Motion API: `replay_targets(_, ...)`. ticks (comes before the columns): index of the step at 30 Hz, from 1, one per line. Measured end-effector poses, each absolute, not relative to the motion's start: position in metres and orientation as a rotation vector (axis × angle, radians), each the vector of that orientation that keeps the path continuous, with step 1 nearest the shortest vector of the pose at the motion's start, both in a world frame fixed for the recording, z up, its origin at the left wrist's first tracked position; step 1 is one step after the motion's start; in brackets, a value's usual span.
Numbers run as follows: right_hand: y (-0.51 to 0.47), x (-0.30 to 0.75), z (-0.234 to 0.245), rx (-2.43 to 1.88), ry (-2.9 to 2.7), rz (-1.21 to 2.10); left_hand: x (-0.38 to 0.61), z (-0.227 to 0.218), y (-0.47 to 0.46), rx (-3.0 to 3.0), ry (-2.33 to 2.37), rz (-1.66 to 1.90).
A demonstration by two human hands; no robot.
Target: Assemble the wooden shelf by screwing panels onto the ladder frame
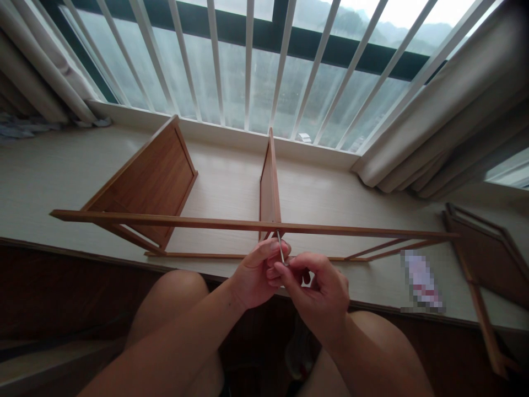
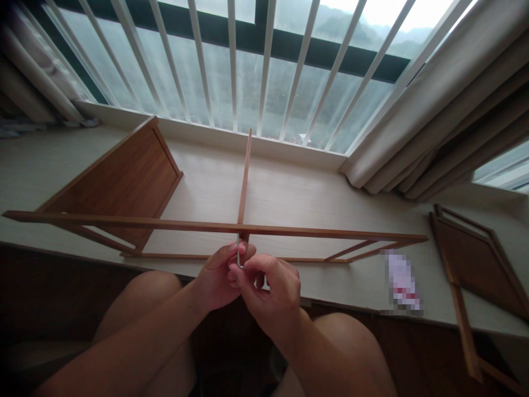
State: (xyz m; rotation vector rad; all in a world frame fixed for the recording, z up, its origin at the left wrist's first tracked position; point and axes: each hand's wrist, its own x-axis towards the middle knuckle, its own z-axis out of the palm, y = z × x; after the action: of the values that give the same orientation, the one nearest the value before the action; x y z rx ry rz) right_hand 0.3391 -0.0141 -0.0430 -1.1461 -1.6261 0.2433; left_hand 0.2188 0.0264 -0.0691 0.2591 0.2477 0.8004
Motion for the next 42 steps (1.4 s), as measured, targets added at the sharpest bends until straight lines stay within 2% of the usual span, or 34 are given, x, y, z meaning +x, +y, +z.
replay_targets(42, -0.0159, 0.3403, -0.0429, -1.182, -1.655, 0.305, 0.2175, -0.0712, 0.0262, 0.314, 0.312, 0.814)
